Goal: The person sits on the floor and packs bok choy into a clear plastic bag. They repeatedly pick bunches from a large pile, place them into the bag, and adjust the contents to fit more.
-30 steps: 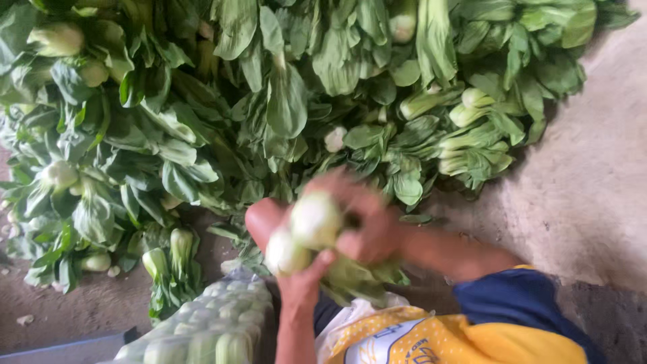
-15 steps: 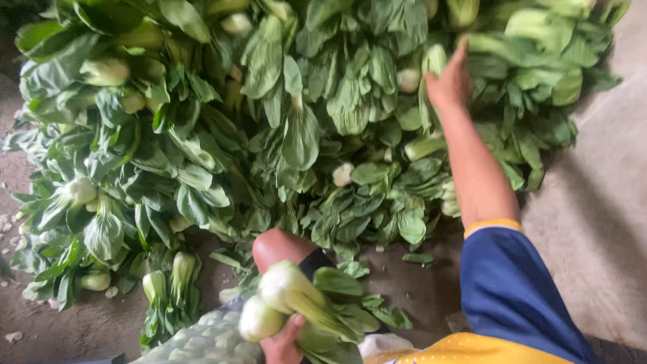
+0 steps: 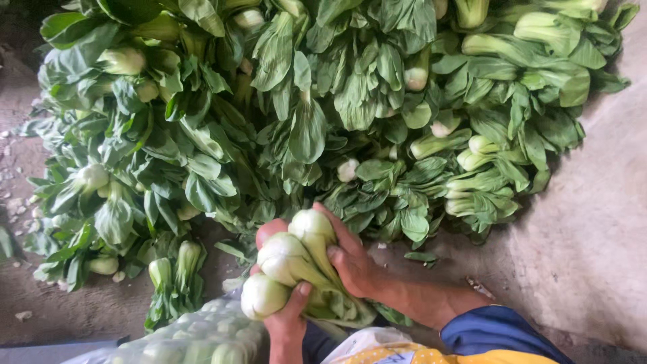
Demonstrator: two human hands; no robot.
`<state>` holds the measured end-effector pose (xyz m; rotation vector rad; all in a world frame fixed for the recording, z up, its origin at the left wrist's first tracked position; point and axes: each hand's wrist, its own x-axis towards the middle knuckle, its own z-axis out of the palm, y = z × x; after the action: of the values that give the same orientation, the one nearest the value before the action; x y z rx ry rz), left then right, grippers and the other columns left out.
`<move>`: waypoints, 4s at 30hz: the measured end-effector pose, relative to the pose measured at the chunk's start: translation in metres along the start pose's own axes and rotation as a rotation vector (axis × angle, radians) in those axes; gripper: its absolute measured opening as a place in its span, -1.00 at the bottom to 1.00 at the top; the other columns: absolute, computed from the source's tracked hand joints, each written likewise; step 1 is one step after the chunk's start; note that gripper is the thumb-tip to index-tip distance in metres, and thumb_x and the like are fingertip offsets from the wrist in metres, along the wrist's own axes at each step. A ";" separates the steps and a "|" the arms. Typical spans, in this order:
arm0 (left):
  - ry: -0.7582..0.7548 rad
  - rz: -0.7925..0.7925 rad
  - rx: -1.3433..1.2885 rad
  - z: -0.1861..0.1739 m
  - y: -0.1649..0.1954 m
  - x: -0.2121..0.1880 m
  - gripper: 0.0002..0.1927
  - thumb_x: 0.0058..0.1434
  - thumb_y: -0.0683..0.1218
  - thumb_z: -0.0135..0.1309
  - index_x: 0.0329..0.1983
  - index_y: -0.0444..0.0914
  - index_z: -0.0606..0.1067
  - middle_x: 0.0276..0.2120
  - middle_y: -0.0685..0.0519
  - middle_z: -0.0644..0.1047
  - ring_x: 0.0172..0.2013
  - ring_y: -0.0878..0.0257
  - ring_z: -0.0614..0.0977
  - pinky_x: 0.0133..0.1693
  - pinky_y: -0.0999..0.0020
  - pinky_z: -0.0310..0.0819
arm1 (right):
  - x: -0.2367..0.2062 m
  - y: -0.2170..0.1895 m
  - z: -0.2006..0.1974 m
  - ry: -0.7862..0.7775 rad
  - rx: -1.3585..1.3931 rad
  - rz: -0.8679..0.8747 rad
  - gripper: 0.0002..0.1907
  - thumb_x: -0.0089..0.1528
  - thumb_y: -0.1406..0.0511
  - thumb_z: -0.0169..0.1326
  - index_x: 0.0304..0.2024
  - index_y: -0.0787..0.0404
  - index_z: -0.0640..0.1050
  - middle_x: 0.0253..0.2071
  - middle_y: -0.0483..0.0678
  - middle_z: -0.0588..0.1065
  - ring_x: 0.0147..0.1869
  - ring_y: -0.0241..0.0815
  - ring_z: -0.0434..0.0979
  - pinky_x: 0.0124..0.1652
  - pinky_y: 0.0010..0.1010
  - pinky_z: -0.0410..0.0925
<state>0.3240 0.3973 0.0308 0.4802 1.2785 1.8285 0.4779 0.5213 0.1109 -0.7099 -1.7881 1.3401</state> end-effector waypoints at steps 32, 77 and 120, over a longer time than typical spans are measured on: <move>0.062 -0.056 -0.225 -0.079 0.001 -0.061 -0.10 0.05 -0.05 0.35 0.40 -0.33 0.19 0.24 -0.08 0.40 0.24 0.04 0.43 0.27 0.08 0.31 | -0.070 0.264 0.086 -0.088 -0.833 -0.002 -0.47 0.35 0.04 -0.12 0.21 0.26 0.40 0.13 0.23 0.42 0.09 0.24 0.46 -0.02 0.00 0.31; 0.366 0.241 -0.203 -0.128 0.106 -0.099 -0.02 0.18 0.11 0.36 0.52 -0.22 0.09 0.37 -0.02 0.28 0.38 0.13 0.31 0.41 0.16 0.20 | 0.030 -0.079 0.168 -0.438 0.312 0.014 -0.25 0.36 0.05 0.12 0.41 0.31 0.16 0.27 0.09 0.34 0.28 -0.10 0.37 0.33 -0.20 0.30; 0.795 0.361 0.828 -0.377 0.241 -0.198 -0.70 0.56 0.00 -0.01 -0.03 -0.33 0.59 -0.30 0.00 0.68 -0.31 0.26 0.73 -0.26 0.28 0.62 | 0.037 -0.084 0.475 -1.818 -0.278 -0.862 0.59 -0.22 0.03 0.50 0.54 0.24 -0.29 0.31 0.59 0.27 0.33 0.50 0.40 0.23 0.01 0.27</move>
<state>0.0742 -0.0131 0.1233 0.4334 2.6745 1.7612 0.0602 0.2780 0.1320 1.6365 -2.9307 0.9497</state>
